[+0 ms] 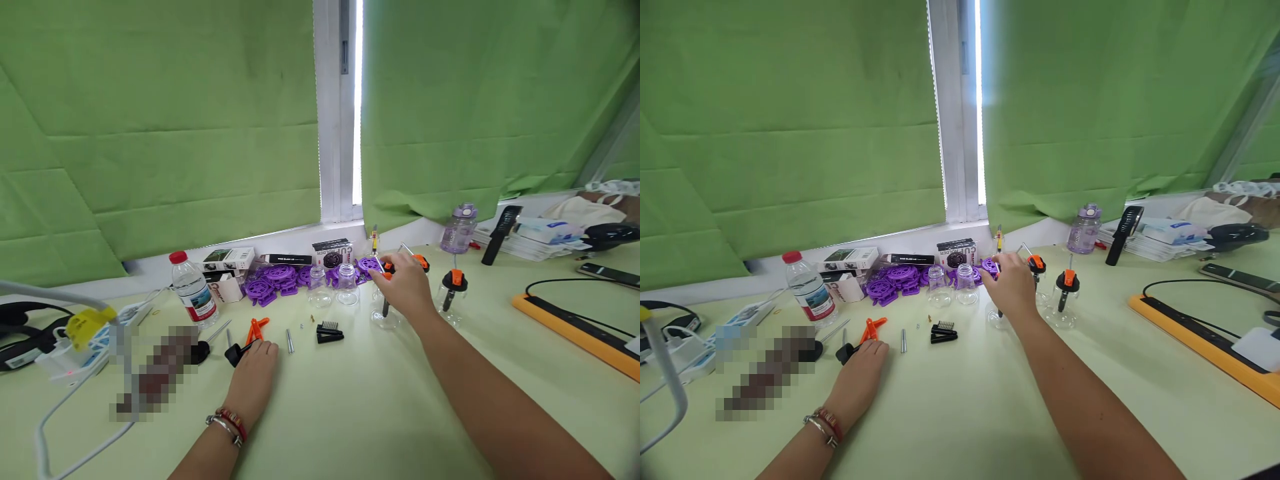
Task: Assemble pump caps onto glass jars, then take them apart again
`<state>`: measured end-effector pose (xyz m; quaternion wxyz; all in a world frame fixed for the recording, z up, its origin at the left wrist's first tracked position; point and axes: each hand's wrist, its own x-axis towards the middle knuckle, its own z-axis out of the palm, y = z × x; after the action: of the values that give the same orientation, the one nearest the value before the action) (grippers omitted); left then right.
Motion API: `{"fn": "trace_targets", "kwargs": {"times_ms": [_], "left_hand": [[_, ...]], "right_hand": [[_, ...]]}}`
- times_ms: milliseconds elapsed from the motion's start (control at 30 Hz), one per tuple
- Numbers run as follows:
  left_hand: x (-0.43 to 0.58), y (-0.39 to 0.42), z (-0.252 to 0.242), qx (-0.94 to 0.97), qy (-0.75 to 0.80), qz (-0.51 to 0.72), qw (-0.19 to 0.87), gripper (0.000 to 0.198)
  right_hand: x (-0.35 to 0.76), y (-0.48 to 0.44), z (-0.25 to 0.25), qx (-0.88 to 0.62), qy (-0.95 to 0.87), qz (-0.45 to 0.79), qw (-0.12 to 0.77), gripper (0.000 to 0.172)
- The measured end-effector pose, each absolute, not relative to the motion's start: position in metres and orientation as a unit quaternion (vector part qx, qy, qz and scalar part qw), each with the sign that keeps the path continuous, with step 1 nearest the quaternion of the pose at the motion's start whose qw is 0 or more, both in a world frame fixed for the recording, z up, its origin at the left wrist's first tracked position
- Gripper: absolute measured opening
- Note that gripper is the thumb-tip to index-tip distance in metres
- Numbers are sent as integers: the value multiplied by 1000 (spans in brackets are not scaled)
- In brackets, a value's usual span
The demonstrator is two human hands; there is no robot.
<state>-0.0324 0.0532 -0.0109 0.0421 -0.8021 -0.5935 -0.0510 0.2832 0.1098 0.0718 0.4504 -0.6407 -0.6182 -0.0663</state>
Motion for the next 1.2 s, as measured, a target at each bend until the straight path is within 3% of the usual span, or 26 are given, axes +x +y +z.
{"fn": "trace_targets", "kwargs": {"times_ms": [167, 267, 400, 533, 667, 733, 900, 1000, 1200], "left_hand": [[-33, 52, -11, -804, -590, -55, 48, 36], [-34, 50, -11, -805, -585, -81, 66, 35], [-28, 39, -2, -802, -565, -186, 50, 31], [-7, 14, 15, -817, -488, -301, -70, 55], [21, -8, 29, -783, -407, -366, -296, 93], [27, -12, 36, -730, -376, -407, -401, 87], [8, -11, 50, -601, -397, -428, -547, 54], [-8, -12, 56, -557, -379, -422, -607, 38], [-15, -13, 47, -522, -290, -396, -697, 39]], "right_hand": [[303, 107, 33, -710, -607, 3, 356, 56], [302, 101, 27, -728, -590, 69, 342, 56], [287, 78, 50, -714, -603, 44, 352, 46], [244, 37, 74, -641, -663, 74, 381, 47], [191, 4, 69, -538, -710, 225, 394, 46], [175, 0, 61, -499, -708, 299, 400, 42], [175, 33, 46, -387, -619, 558, 395, 38], [184, 62, 38, -442, -516, 591, 435, 44], [187, 79, 27, -407, -491, 656, 404, 43]]}}
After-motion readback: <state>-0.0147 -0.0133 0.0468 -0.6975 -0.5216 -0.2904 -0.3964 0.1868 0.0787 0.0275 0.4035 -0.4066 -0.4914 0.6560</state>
